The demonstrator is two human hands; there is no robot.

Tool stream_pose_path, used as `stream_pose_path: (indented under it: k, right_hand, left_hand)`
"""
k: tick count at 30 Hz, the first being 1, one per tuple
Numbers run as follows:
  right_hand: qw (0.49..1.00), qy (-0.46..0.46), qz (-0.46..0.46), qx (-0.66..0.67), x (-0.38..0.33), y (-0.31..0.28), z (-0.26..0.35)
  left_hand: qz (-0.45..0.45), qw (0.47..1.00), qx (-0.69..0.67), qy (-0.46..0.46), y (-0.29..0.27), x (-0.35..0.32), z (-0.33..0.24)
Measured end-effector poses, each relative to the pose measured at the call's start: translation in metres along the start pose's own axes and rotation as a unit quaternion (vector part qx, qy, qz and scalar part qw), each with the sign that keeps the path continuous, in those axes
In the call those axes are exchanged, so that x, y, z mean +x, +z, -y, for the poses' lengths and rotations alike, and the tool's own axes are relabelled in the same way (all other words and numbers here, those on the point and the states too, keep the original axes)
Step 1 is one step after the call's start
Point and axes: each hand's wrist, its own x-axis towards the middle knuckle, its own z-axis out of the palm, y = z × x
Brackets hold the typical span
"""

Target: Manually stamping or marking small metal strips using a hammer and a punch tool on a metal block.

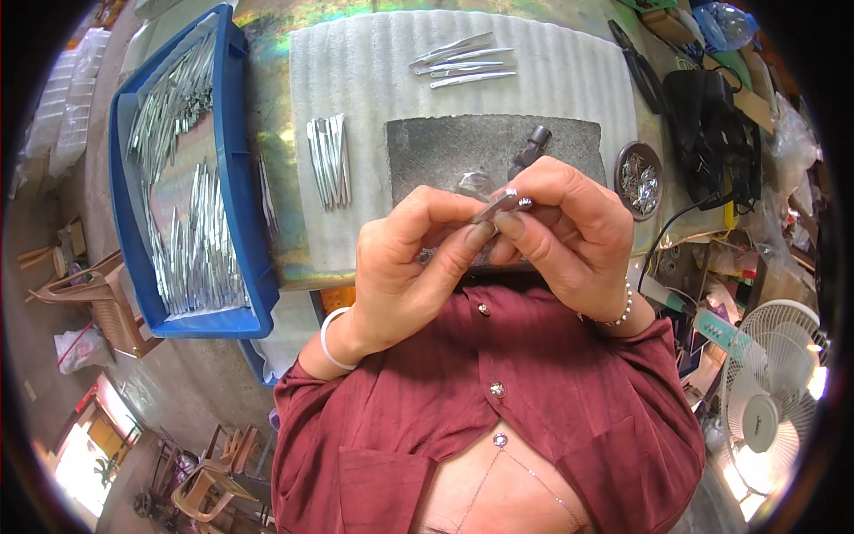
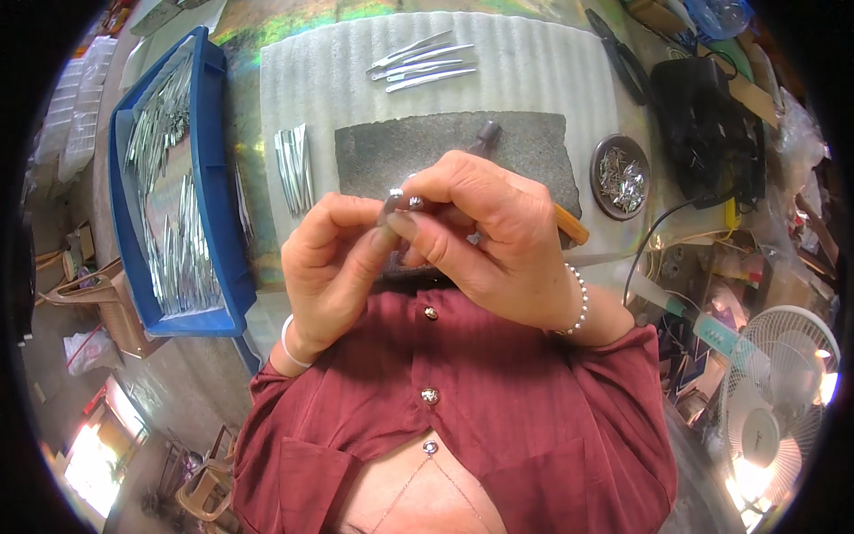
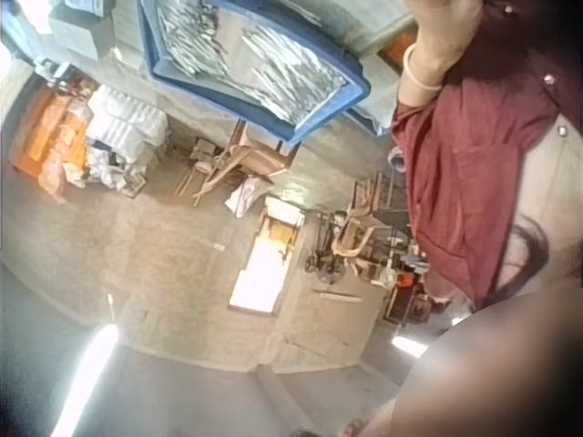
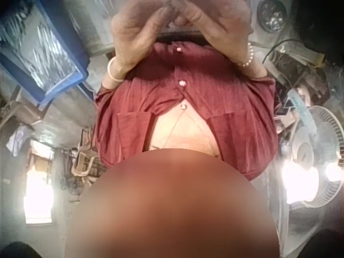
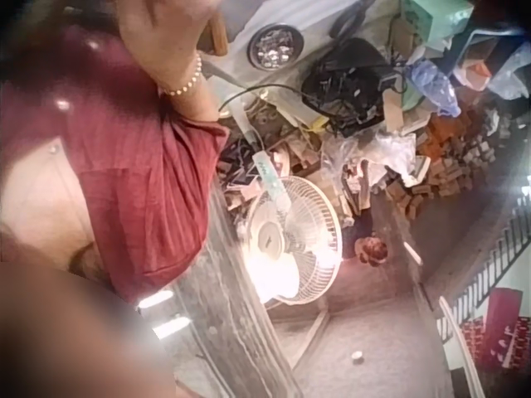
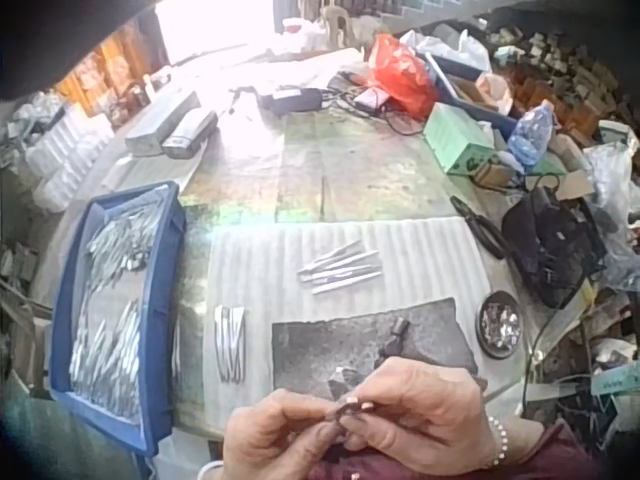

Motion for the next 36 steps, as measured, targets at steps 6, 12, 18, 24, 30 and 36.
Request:
stream_pose_path:
  k: [6,12,18,24,30,36]
  right_hand:
    - [0.981,-0.118,0.023,-0.155,0.007,-0.005,-0.003]
    - [0.988,-0.089,-0.005,-0.125,0.002,-0.004,0.001]
    - [0.986,-0.099,-0.019,-0.131,-0.003,-0.006,0.0]
    - [0.989,-0.069,-0.001,-0.134,-0.009,-0.009,-0.004]
    - [0.975,0.188,0.02,0.121,-0.007,-0.008,-0.011]
    - [0.939,0.242,-0.008,0.246,-0.007,-0.009,-0.027]
  left_hand:
    - [0.036,0.997,0.053,0.044,-0.004,0.001,0.003]
    - [0.057,0.998,-0.029,-0.008,-0.003,0.001,0.004]
    - [0.063,0.996,0.04,0.048,0.001,0.005,0.001]
    - [0.077,0.994,0.074,0.018,0.003,-0.001,0.001]
    - [0.106,0.978,-0.023,-0.176,0.002,-0.004,-0.001]
    - [0.124,0.949,-0.082,-0.278,0.004,0.008,-0.012]
